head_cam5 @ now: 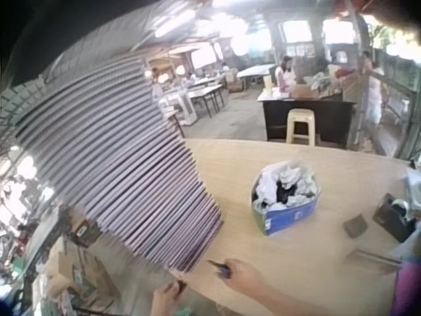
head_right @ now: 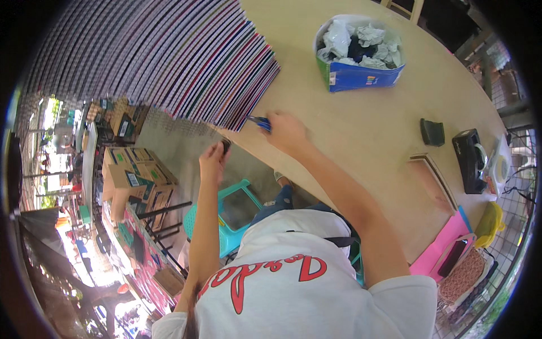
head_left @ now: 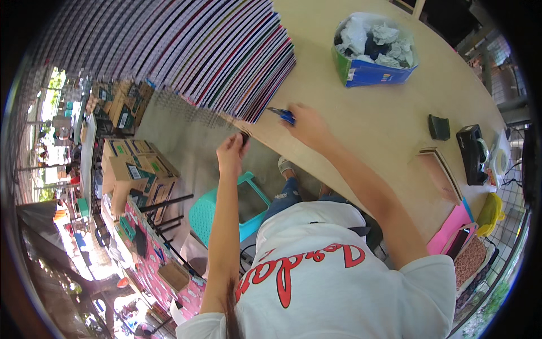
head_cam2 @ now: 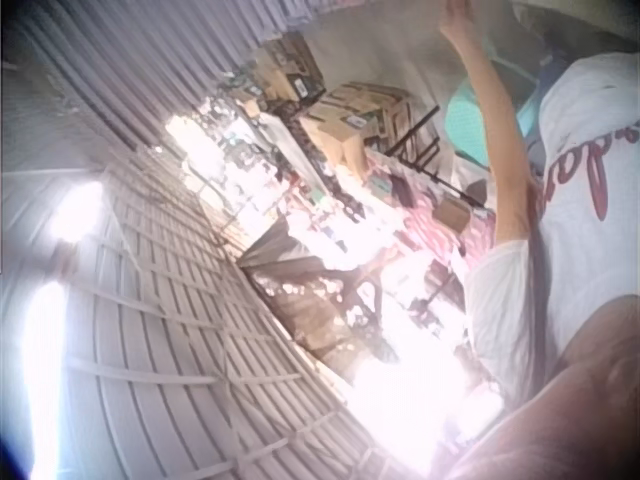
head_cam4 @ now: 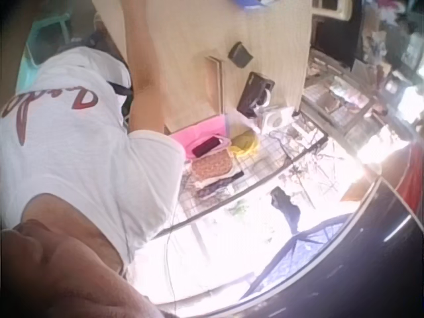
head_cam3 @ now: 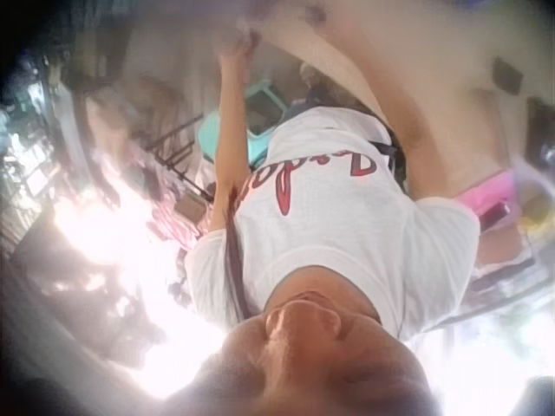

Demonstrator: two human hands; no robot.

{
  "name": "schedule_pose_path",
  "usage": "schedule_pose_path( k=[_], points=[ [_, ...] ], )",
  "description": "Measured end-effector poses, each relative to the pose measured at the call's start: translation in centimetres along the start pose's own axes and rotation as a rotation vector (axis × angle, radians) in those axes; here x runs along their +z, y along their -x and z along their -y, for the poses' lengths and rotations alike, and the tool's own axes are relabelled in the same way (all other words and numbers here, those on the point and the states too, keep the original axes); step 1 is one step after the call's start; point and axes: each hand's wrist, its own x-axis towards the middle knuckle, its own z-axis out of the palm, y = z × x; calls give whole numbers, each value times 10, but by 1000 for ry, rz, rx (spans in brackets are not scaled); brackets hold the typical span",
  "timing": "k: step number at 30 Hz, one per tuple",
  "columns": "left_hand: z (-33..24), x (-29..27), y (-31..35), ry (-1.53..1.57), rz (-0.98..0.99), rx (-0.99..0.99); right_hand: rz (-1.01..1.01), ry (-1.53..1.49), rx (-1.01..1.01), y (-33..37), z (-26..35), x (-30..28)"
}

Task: The person uses a pair of blue pliers to cut the excess ends of plastic spiral coils from a stack of notebooks.

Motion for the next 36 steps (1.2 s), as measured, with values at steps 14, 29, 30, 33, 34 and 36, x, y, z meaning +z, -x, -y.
schedule_pose_path(
  k=[14, 29, 30, 33, 34, 36],
  points=[
    [-69, 281, 31, -419, 535, 888, -309, -483, 629, 85, -53, -61],
    [0, 1, -11, -136, -53, 537, 146, 279, -177, -42, 40, 4],
    [-3, 3, -12, -160, -47, 556, 131, 260, -191, -42, 42, 6],
    [-8, 8, -14, -282, -46, 496, 113, 288, -210, -42, 44, 11],
    [-9, 9, -16, -210, -49, 495, 121, 303, -192, -42, 45, 13],
    [-10, 10, -18, -139, -46, 493, 112, 329, -205, -44, 47, 18]
  ],
)
